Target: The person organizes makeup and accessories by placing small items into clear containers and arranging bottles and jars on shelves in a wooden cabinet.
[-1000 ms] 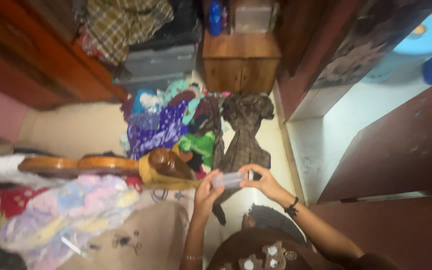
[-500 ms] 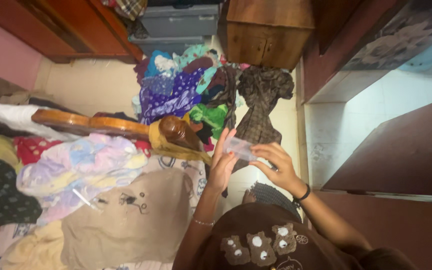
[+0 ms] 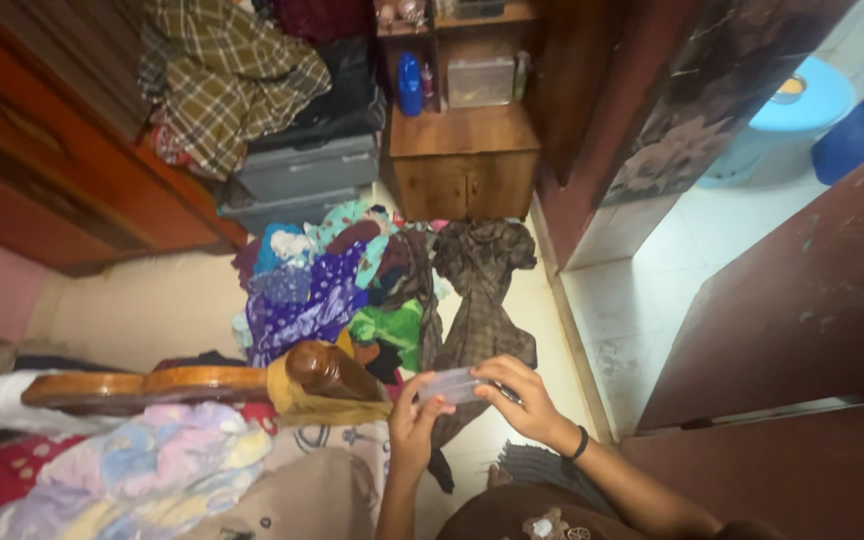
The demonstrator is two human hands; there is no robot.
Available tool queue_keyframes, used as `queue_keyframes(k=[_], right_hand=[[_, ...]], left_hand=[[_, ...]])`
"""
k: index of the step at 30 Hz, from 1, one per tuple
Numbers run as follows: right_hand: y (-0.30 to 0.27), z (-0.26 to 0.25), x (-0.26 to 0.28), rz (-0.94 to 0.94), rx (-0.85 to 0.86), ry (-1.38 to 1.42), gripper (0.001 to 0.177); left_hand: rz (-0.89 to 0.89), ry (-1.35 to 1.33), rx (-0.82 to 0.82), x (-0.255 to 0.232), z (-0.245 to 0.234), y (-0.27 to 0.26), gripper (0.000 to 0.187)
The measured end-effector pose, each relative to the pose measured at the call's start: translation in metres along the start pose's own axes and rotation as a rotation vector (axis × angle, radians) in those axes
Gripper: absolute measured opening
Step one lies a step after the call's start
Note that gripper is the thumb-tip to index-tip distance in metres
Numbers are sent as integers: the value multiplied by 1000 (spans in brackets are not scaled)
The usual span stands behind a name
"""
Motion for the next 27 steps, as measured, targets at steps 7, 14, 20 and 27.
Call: queue_keyframes(k=[7,14,20,27], right_hand=[[-6,-3,-5,42,-1,63,22],[-12,-6,-6,68,6,115,21],[-15,-10,-1,61,15,105,21],[-18,1,12,-140,-32,-131,27]], left_hand=[[103,160,-36,-9,6,-2,32],[143,269,-30,-26,18,-6,29],[76,354,4,-28,22,-10,27],[116,11,-72,-23,34,1,47]])
Point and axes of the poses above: each hand's wrist, its own y-axis towards the middle knuckle, its own z-axis out of the palm, x = y × z, the point moved 2 cm from there along y, towards the middle knuckle, and after that the axes turned 8 degrees about x, right-handed, at the moved point
